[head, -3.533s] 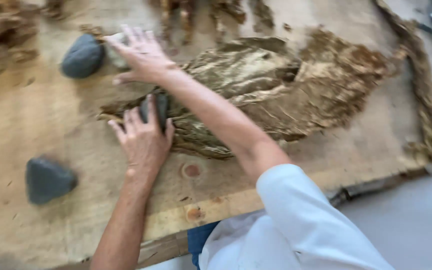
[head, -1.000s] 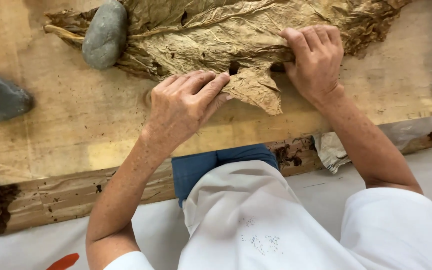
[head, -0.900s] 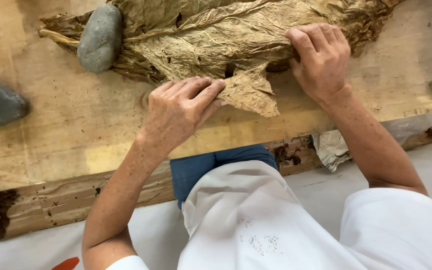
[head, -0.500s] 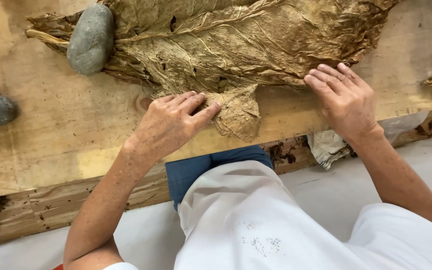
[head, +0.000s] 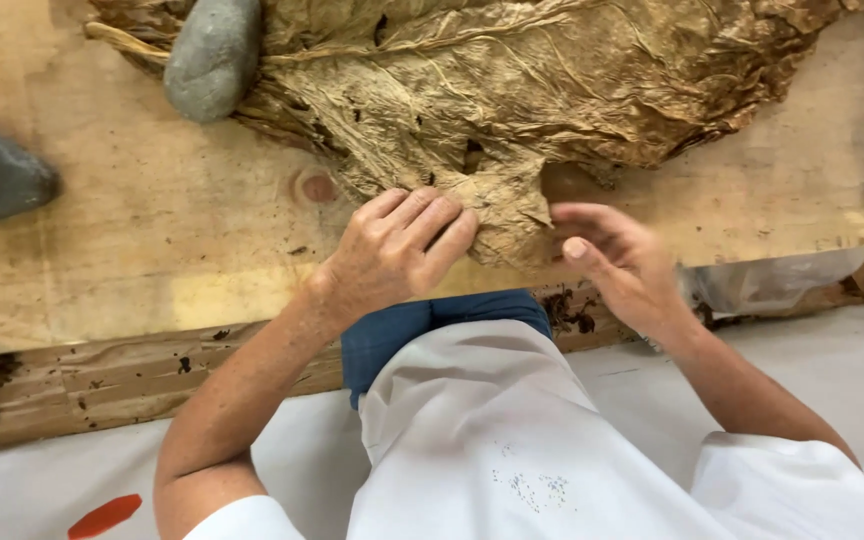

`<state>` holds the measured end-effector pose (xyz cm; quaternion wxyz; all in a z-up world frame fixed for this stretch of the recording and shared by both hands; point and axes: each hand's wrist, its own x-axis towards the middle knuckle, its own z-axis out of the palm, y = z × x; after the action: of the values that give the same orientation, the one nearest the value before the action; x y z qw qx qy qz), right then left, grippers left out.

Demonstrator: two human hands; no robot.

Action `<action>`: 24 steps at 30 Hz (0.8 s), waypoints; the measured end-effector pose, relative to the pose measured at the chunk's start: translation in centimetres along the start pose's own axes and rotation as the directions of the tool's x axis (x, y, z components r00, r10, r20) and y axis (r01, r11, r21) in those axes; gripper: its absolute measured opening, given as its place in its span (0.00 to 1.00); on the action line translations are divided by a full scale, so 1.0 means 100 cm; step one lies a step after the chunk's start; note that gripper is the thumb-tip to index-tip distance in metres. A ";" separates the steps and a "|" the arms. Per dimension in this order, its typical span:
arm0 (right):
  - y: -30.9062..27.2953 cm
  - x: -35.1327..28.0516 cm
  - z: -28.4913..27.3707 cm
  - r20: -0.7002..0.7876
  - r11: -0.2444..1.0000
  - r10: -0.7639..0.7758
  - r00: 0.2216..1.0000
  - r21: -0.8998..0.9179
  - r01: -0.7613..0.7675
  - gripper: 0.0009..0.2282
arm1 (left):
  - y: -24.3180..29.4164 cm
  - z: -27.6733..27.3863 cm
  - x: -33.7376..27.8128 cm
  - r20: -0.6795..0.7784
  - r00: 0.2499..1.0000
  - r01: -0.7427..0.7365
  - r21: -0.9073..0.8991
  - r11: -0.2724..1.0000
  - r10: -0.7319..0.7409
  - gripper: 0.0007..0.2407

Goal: Spreading out and smoothing large dried tobacco leaves on a wooden workbench using hands and stones as weights.

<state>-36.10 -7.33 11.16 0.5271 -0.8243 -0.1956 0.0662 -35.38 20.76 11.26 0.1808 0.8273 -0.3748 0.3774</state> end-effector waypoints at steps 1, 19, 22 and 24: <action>-0.019 0.007 0.011 0.204 0.901 0.235 0.950 0.321 -0.292 0.28 | 0.001 -0.002 0.002 -0.022 1.000 0.020 0.000 1.000 -0.020 0.08; 0.096 0.020 0.036 0.166 0.492 0.568 0.806 0.717 -0.494 0.09 | 0.028 -0.017 -0.038 -0.108 0.994 0.023 0.045 0.999 -0.018 0.09; 0.051 0.027 0.049 0.148 0.481 0.555 0.818 0.745 -0.462 0.10 | 0.014 -0.018 -0.047 0.092 0.995 -0.042 -0.018 0.999 0.043 0.06; 0.027 0.031 0.054 0.089 0.464 0.549 0.831 0.794 -0.392 0.13 | 0.001 -0.025 0.005 0.005 1.000 -0.018 -0.107 0.994 0.019 0.06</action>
<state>-34.25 -2.55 6.68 0.8085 -0.5306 0.1379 0.2137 -36.46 21.91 13.30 0.2204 0.8141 -0.4026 0.3559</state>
